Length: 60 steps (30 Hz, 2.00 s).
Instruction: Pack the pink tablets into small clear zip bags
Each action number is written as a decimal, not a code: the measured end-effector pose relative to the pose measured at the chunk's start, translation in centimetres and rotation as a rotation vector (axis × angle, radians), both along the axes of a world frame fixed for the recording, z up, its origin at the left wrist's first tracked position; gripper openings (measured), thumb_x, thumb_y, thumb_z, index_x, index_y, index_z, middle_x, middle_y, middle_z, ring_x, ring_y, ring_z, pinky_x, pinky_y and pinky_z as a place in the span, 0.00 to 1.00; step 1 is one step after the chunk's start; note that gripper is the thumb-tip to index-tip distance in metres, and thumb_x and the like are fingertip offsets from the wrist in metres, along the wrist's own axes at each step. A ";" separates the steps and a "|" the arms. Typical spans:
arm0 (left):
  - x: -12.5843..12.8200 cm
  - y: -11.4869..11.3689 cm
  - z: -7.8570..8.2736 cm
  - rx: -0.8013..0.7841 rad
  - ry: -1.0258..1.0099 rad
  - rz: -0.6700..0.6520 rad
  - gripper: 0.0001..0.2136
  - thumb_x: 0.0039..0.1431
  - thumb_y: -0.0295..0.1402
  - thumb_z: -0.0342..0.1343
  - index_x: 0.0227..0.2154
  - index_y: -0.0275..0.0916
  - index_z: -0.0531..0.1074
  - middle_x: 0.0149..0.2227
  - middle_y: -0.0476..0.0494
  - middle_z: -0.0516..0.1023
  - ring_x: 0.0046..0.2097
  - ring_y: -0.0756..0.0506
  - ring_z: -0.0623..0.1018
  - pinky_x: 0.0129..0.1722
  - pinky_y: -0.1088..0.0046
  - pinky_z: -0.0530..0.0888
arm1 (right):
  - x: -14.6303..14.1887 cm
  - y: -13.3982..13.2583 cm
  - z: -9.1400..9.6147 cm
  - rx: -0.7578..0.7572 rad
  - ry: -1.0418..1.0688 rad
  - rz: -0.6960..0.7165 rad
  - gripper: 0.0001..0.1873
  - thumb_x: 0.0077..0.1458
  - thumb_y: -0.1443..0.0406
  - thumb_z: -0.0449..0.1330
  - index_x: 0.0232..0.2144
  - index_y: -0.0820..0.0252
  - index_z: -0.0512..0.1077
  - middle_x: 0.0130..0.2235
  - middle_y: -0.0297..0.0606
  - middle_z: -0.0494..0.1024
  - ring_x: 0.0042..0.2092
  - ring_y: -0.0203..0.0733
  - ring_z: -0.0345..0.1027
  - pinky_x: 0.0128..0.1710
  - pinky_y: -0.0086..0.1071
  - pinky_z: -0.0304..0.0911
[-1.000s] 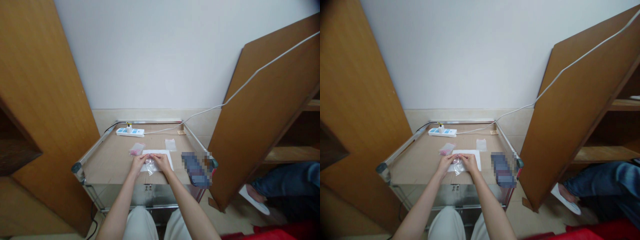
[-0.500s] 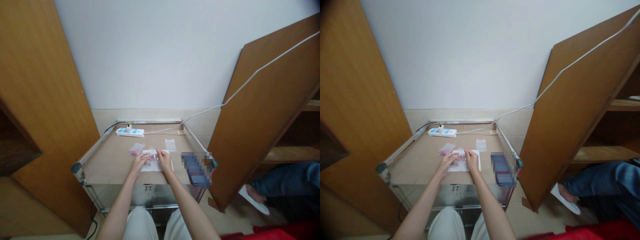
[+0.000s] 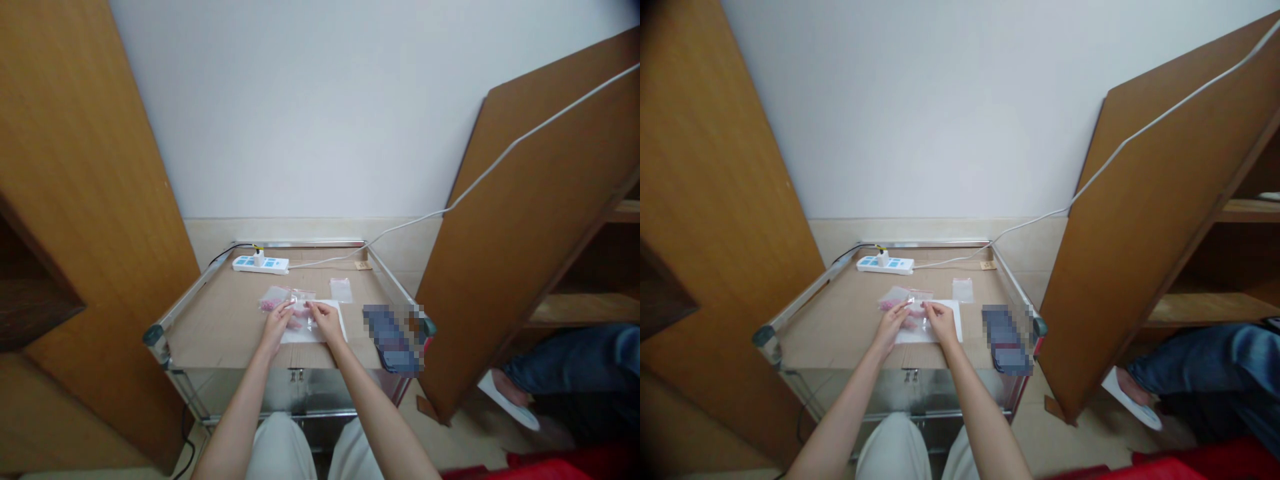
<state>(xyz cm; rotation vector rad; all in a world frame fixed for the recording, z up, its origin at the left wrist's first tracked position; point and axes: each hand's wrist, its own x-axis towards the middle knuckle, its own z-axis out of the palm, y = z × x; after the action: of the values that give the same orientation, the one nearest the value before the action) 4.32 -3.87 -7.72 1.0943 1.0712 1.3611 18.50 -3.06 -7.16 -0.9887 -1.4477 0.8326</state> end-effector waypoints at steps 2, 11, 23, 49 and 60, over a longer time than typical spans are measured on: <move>0.0 0.0 0.0 -0.017 -0.011 0.002 0.26 0.40 0.43 0.56 0.42 0.33 0.64 0.28 0.43 0.75 0.20 0.51 0.72 0.21 0.77 0.67 | 0.0 0.1 0.0 -0.001 0.006 -0.021 0.18 0.47 0.55 0.51 0.27 0.62 0.74 0.26 0.38 0.75 0.28 0.38 0.66 0.27 0.29 0.60; 0.0 0.2 -0.4 -0.002 0.005 0.058 0.20 0.40 0.42 0.55 0.34 0.33 0.70 0.24 0.47 0.73 0.19 0.54 0.70 0.20 0.79 0.65 | 0.5 1.4 -0.4 -0.111 0.238 -0.153 0.20 0.45 0.53 0.52 0.25 0.64 0.73 0.29 0.43 0.76 0.32 0.42 0.68 0.29 0.30 0.60; -0.2 0.2 -0.1 0.005 0.031 0.026 0.19 0.43 0.42 0.53 0.32 0.31 0.68 0.23 0.43 0.74 0.19 0.53 0.70 0.21 0.79 0.65 | 6.7 8.4 1.0 -0.067 -0.146 -0.364 0.15 0.44 0.60 0.51 0.31 0.66 0.69 0.33 0.44 0.75 0.33 0.40 0.67 0.32 0.30 0.59; -0.3 0.4 -0.3 0.009 0.038 0.029 0.17 0.43 0.41 0.53 0.31 0.31 0.68 0.23 0.44 0.74 0.19 0.53 0.70 0.21 0.79 0.65 | 7.7 7.7 -1.2 -0.041 -0.782 -0.565 0.24 0.38 0.79 0.48 0.41 0.66 0.65 0.49 0.50 0.60 0.52 0.51 0.49 0.49 0.39 0.45; -0.2 0.3 -0.3 0.023 0.052 0.033 0.17 0.44 0.41 0.51 0.32 0.31 0.68 0.23 0.44 0.74 0.19 0.53 0.70 0.21 0.79 0.65 | 1.6 5.5 -1.5 -0.009 0.070 -0.355 0.16 0.44 0.69 0.45 0.37 0.63 0.65 0.41 0.44 0.69 0.41 0.41 0.63 0.42 0.36 0.57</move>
<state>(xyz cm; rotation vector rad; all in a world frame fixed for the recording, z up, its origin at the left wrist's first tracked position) 4.14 -3.59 -8.03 1.1385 1.1179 1.3813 20.10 2.48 -8.67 -1.1700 -1.1644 0.6064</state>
